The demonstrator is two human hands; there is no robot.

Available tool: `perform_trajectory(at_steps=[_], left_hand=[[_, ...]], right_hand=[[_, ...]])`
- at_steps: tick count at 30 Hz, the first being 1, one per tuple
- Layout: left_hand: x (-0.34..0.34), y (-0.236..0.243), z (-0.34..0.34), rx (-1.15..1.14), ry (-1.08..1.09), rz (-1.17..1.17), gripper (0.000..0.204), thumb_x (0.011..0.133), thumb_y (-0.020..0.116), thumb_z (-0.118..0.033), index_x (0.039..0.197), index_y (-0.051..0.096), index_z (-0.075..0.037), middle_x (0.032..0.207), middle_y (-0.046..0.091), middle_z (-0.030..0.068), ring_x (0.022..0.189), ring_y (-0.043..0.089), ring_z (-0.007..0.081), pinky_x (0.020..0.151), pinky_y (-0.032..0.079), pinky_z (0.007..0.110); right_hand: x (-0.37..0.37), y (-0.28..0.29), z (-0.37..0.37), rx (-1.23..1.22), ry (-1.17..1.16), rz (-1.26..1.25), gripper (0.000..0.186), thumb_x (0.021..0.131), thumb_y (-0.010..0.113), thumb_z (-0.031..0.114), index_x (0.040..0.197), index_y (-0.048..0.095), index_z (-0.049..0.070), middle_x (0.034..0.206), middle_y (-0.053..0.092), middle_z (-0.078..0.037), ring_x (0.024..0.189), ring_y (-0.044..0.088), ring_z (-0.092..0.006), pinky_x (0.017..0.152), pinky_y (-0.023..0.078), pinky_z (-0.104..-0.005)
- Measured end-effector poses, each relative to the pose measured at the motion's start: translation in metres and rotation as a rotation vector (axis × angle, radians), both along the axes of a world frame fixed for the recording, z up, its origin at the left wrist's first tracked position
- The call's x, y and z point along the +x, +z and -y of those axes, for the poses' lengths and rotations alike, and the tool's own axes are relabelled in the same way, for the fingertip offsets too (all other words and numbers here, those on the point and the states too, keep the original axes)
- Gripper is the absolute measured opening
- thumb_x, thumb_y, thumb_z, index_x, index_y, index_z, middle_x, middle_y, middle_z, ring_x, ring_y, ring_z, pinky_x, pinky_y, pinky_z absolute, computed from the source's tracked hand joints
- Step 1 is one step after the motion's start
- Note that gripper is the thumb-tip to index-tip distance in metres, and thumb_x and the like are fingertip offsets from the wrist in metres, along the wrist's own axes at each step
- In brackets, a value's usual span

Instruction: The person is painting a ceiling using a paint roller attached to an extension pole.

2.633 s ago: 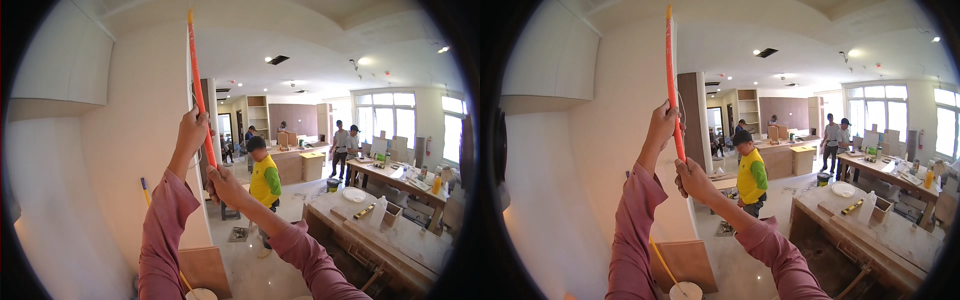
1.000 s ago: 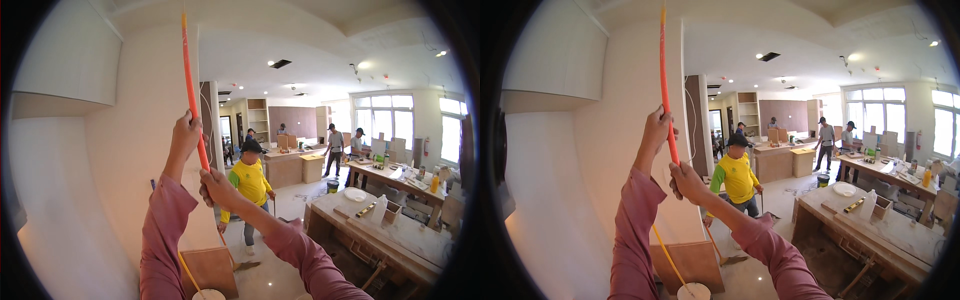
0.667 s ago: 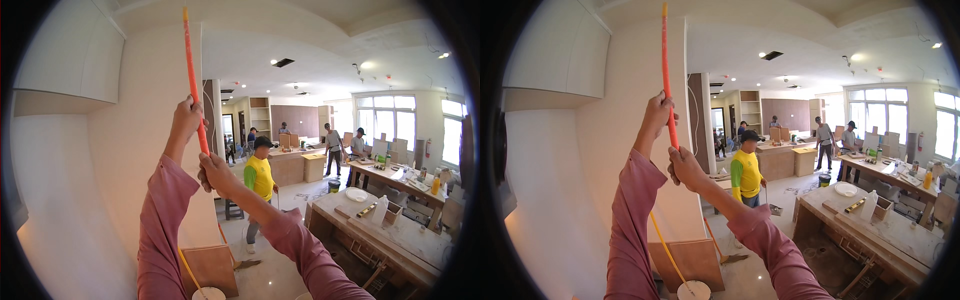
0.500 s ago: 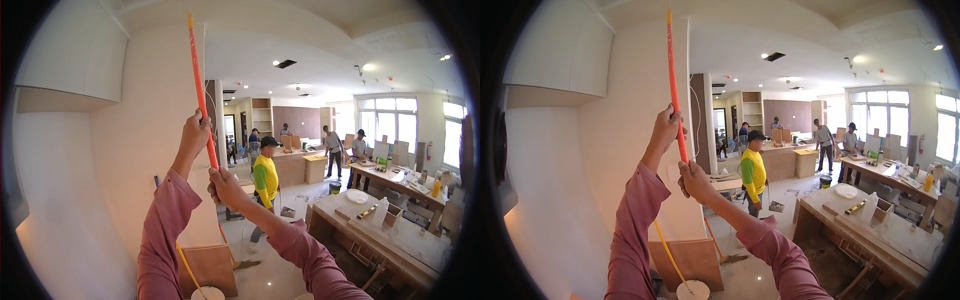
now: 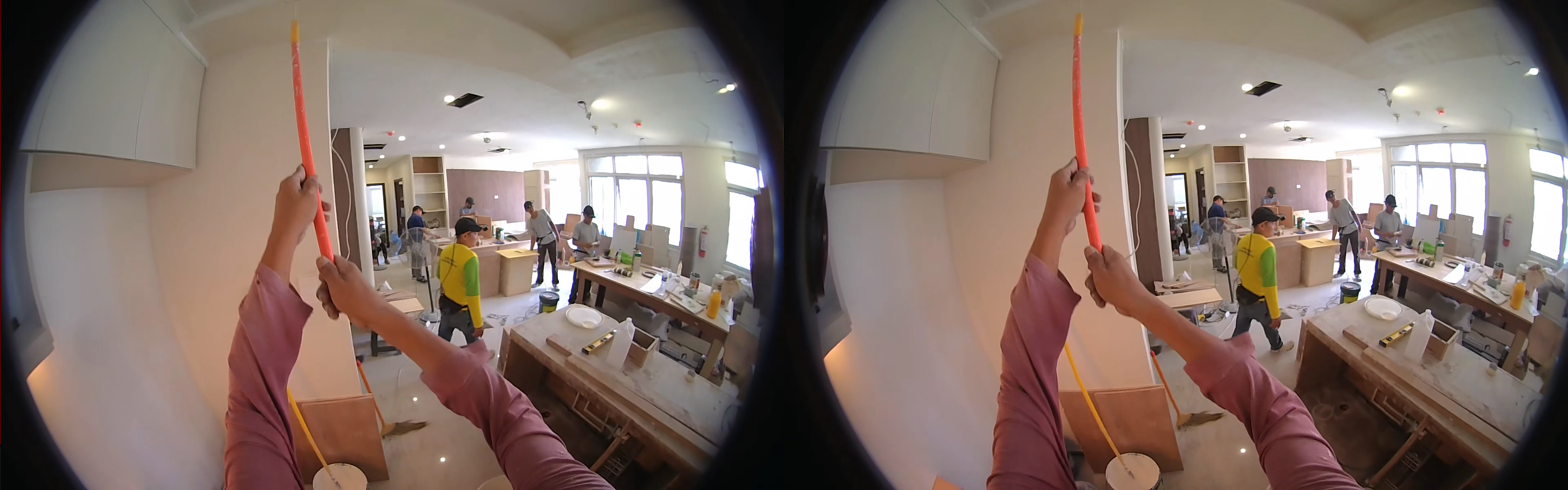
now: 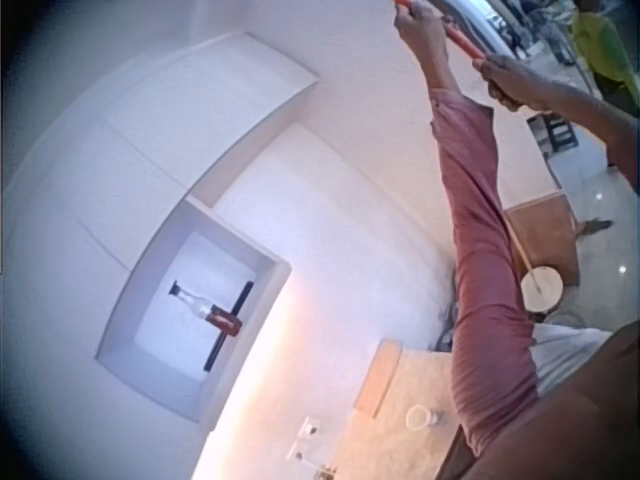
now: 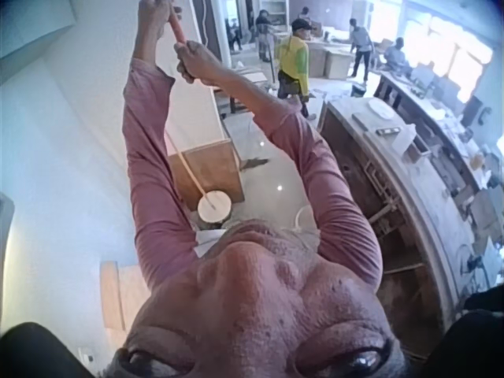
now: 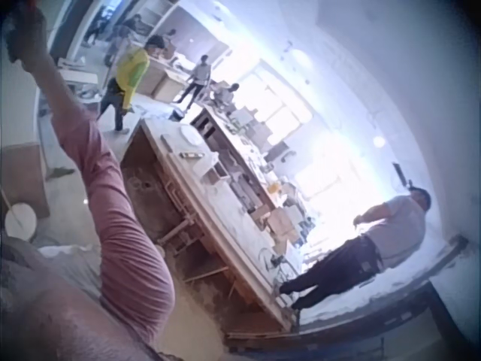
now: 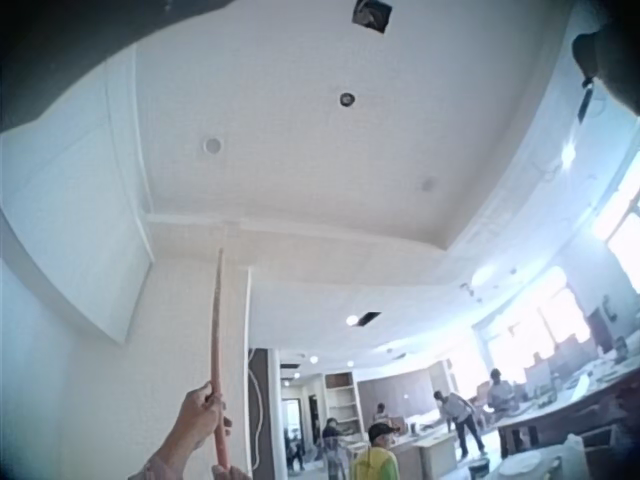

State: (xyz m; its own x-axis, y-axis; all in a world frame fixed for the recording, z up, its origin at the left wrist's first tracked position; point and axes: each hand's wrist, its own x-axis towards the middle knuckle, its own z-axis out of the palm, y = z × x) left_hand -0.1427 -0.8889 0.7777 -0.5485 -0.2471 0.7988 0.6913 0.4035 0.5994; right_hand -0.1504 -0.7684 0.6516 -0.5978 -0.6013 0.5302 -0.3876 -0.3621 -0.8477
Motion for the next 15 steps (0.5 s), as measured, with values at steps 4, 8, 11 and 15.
perform_trajectory(at_steps=[4, 8, 11, 15], left_hand=[[0.003, 0.023, 0.003, 0.010, 0.018, -0.025, 0.026, 0.105, 0.044, -0.016, 0.122, 0.055, 0.001, 0.091, 0.055, 0.0067, 0.063, 0.065, 0.0186, 0.052, 0.059, 0.034], [0.010, 0.001, 0.003, -0.034, 0.075, 0.057, 0.025, 0.105, 0.043, -0.015, 0.120, 0.054, 0.002, 0.091, 0.055, 0.0070, 0.064, 0.066, 0.0186, 0.054, 0.061, 0.034], [0.012, -0.017, 0.003, -0.017, 0.027, 0.052, 0.022, 0.105, 0.043, -0.015, 0.115, 0.055, 0.002, 0.089, 0.054, 0.0073, 0.065, 0.066, 0.0199, 0.054, 0.060, 0.036], [0.009, 0.020, 0.006, -0.002, 0.069, 0.053, 0.021, 0.105, 0.043, -0.014, 0.114, 0.055, 0.002, 0.089, 0.054, 0.0072, 0.065, 0.067, 0.0202, 0.054, 0.060, 0.036]], right_hand=[[-0.003, 0.018, 0.008, -0.089, 0.016, -0.034, 0.034, 0.107, 0.044, 0.034, 0.095, 0.046, 0.002, 0.061, 0.050, -0.007, 0.040, 0.047, -0.0164, 0.036, 0.040, -0.0306], [0.004, -0.004, 0.002, 0.029, -0.006, 0.023, 0.035, 0.107, 0.044, 0.033, 0.094, 0.047, 0.001, 0.061, 0.050, -0.007, 0.039, 0.047, -0.0164, 0.035, 0.039, -0.0301], [0.004, -0.016, 0.001, -0.006, -0.006, -0.030, 0.036, 0.107, 0.044, 0.034, 0.093, 0.047, 0.001, 0.061, 0.051, -0.008, 0.039, 0.048, -0.0169, 0.035, 0.040, -0.0303], [-0.006, 0.016, 0.009, -0.016, -0.007, -0.089, 0.036, 0.106, 0.044, 0.035, 0.093, 0.046, 0.001, 0.062, 0.052, -0.008, 0.040, 0.050, -0.0171, 0.036, 0.041, -0.0305]])
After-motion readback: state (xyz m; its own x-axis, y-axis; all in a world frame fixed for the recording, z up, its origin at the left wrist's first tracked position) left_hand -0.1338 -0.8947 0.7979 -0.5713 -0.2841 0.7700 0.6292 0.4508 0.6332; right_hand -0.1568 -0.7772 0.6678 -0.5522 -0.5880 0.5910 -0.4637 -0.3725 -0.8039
